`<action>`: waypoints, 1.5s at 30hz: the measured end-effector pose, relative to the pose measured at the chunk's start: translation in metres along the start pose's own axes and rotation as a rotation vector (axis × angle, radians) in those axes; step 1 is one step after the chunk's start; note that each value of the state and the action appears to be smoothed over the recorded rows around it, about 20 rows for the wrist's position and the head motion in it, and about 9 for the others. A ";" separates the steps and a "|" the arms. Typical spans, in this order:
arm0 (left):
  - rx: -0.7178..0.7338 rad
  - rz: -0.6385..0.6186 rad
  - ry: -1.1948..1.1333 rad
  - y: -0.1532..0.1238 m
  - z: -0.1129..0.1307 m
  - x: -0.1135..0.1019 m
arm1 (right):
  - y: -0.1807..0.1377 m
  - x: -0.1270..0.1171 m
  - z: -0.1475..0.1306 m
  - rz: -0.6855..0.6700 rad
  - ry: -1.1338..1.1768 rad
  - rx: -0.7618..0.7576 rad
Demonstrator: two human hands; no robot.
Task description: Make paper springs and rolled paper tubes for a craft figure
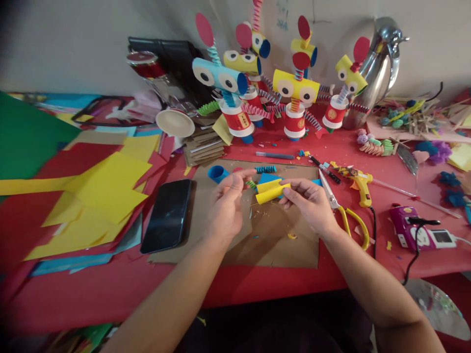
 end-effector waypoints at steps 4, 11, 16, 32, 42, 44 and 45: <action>-0.124 0.076 -0.067 0.003 -0.011 -0.007 | -0.003 0.000 -0.011 -0.008 0.023 -0.109; -0.269 -0.148 -0.156 -0.004 -0.008 0.014 | -0.006 0.004 -0.016 -0.043 -0.114 -0.189; -0.319 -0.263 -0.050 -0.011 -0.011 0.021 | -0.002 -0.002 -0.012 0.064 -0.132 -0.133; -0.315 -0.227 0.114 -0.011 -0.025 0.016 | -0.001 -0.004 -0.001 0.114 -0.097 0.029; 0.065 -0.168 0.229 -0.005 -0.005 0.010 | 0.002 -0.005 0.005 0.105 -0.062 0.003; 0.094 -0.122 0.219 -0.005 -0.001 0.008 | -0.002 -0.004 -0.001 0.099 -0.062 -0.056; 0.089 -0.093 0.188 -0.005 0.001 0.006 | -0.004 -0.003 -0.006 0.088 -0.070 -0.097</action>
Point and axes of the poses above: each hand's wrist, its own y-axis towards the middle knuckle, its own x-axis out of the palm, z = x × y, the point moved 7 cm from there along y, towards the middle knuckle, and after that the axes turned 9 degrees about z, right-handed, at the moved point
